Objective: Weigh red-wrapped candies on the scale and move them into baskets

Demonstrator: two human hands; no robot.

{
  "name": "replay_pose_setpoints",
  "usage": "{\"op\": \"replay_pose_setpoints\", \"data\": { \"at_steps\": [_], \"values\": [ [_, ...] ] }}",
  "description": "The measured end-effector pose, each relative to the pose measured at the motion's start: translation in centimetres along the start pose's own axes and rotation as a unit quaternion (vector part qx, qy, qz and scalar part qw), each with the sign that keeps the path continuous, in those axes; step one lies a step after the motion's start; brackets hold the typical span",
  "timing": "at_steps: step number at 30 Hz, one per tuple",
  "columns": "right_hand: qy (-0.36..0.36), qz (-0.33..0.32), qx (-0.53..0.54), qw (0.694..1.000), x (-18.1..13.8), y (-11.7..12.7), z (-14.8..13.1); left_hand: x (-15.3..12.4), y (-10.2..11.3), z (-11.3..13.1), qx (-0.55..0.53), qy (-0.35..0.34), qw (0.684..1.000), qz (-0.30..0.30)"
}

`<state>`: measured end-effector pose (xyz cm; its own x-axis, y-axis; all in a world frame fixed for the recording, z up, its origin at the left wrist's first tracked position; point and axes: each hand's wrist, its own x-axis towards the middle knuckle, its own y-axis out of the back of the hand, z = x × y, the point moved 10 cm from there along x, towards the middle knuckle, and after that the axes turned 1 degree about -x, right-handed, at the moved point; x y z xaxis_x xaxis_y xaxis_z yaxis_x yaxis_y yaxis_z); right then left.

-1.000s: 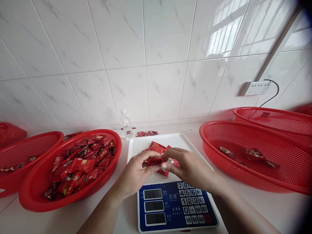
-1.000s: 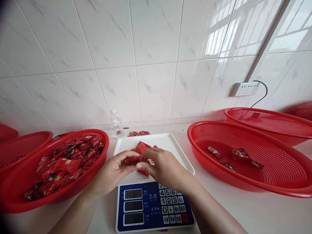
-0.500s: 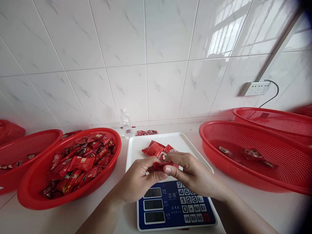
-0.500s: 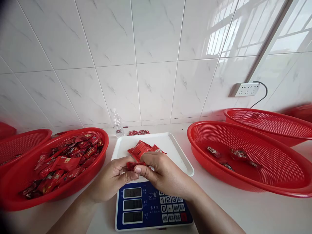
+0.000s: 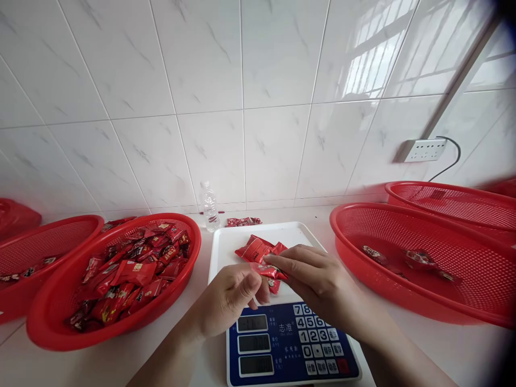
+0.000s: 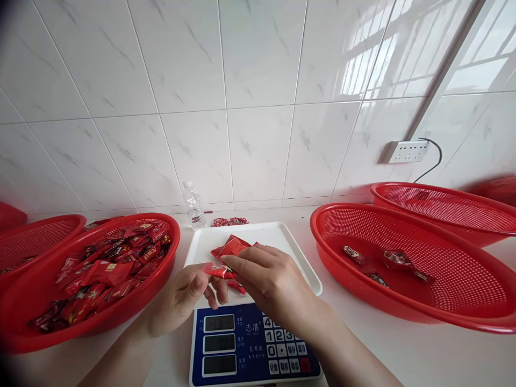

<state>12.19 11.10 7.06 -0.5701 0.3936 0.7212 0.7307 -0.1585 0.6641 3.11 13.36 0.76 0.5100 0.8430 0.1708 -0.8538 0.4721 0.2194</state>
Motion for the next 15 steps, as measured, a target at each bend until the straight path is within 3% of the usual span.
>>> {"op": "replay_pose_setpoints", "data": {
  "at_steps": [5,11,15],
  "values": [
    [0.005,0.001,-0.004,1.0,0.0,-0.5,0.0,0.0,-0.2,-0.2,-0.074,0.025,0.997,0.028],
    [-0.155,-0.036,0.171,0.972,-0.5,-0.9,2.2,-0.4,0.4,1.0,-0.065,-0.013,0.995,0.08],
    [-0.18,-0.064,0.201,0.961,-0.5,-1.5,1.9,-0.6,-0.3,2.1,-0.037,-0.041,0.996,0.065]
  ]
}}
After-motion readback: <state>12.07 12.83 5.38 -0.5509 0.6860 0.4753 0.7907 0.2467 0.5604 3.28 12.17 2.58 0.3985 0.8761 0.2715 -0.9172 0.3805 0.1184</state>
